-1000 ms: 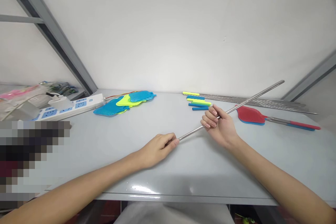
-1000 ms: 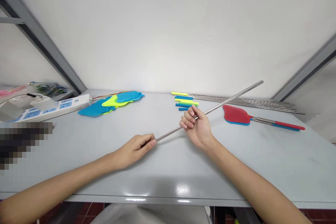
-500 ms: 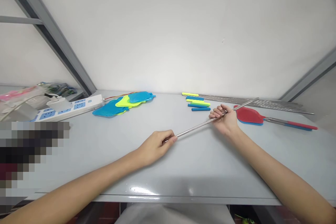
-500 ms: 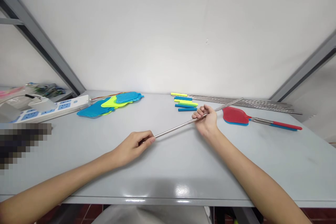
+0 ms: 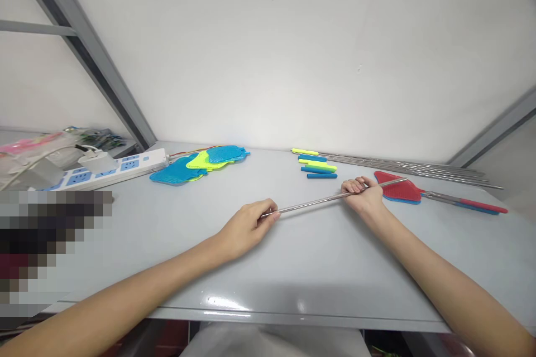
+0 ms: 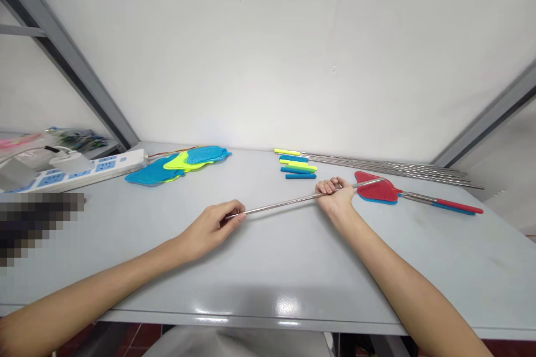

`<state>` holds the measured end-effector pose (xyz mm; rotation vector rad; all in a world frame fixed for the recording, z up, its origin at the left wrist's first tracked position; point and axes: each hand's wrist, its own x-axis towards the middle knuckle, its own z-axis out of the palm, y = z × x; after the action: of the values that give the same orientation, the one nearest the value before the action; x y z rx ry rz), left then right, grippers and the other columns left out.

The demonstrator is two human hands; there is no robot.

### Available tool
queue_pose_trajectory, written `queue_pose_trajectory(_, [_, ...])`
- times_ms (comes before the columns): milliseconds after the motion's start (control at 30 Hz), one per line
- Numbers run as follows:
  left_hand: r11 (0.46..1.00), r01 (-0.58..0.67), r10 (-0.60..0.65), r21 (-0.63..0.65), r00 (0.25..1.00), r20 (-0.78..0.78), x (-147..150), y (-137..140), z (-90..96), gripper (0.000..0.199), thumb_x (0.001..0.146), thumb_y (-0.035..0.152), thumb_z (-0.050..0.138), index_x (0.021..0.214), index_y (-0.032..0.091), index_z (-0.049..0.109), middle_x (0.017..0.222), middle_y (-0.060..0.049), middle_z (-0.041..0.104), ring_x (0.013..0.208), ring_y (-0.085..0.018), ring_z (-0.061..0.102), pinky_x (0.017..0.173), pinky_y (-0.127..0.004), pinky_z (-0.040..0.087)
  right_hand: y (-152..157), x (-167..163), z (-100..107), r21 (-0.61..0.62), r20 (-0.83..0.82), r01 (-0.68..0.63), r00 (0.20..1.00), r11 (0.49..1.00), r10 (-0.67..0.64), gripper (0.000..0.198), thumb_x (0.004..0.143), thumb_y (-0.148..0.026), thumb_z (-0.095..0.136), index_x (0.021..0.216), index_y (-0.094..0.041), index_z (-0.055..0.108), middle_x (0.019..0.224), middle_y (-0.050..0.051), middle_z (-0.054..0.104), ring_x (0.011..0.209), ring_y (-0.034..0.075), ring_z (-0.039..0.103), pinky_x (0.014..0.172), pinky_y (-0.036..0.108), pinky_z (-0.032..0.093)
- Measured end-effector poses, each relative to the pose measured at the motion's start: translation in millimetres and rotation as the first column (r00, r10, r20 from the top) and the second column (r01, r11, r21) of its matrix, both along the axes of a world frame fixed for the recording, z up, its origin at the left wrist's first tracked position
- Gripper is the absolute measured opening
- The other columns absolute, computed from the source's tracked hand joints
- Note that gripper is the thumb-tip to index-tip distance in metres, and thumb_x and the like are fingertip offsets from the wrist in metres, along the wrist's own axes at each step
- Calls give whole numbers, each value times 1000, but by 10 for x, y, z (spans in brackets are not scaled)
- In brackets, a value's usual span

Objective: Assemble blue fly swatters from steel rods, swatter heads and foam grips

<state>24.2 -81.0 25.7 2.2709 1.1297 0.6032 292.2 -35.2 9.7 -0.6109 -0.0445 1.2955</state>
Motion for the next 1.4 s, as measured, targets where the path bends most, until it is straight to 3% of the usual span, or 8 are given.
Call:
queue_pose_trajectory(300, [999,-38,39,35,999,-37,-20,39,-18,28,79,39,33,74,18,51,64,1,49,57,-10,42,53,-22,32,10,48,14,30,28,-20,999,999,19,27,68,-14,29,50,-16,9,36,-6,13,27,5,17,28,18,20])
queue_pose_trajectory(633, [996,52,-39,74,986,-160,-70,78,-34,32,83,35,24,67,18,46,63,0,48,57,-12,43,56,-23,31,39,114,17,-29,10,-29,1000,999,30,26,68,-13,28,53,-17,8,36,-6,12,29,6,17,28,19,19])
queue_pose_trajectory(833, [993,120,-118,17,987,-107,-47,54,-62,33,84,33,22,59,17,36,54,3,37,51,-10,36,53,-23,28,36,96,-28,-39,3,-39,999,998,39,26,68,-12,27,54,-17,6,37,-6,14,29,6,16,28,18,18])
queue_pose_trajectory(1000, [987,118,-120,-109,993,-14,-36,30,-60,33,83,35,25,56,16,31,52,5,30,50,-8,31,50,-21,26,8,92,-15,-41,-12,-46,999,998,46,27,70,-11,26,57,-17,4,36,-6,14,29,7,16,27,19,18])
queue_pose_trajectory(1100, [941,130,-107,-313,990,92,-37,41,-74,36,82,40,25,56,16,30,51,5,29,48,-7,28,47,-21,24,0,79,-4,-46,-28,-48,999,998,47,27,71,-11,25,58,-17,3,35,-6,14,29,7,15,27,19,17])
queue_pose_trajectory(1200, [826,209,-81,-523,963,256,-36,65,-106,36,81,43,27,57,17,29,48,6,25,44,-6,22,43,-20,21,0,62,-1,-54,-49,-45,998,998,43,27,73,-11,24,60,-17,1,35,-6,14,29,7,14,27,19,17])
queue_pose_trajectory(1300, [749,266,-10,-607,920,391,-31,92,-136,35,80,43,32,57,17,28,49,7,19,42,-4,18,41,-20,15,-6,46,2,-60,-69,-36,997,998,32,27,73,-11,24,60,-17,1,35,-7,13,29,8,14,26,20,16])
queue_pose_trajectory(1400, [726,266,54,-635,897,438,-29,117,-135,33,80,42,34,58,17,30,49,8,17,41,-4,16,41,-21,12,-23,26,7,-61,-87,-20,996,998,15,27,72,-11,25,60,-18,1,35,-7,12,29,8,12,26,20,16])
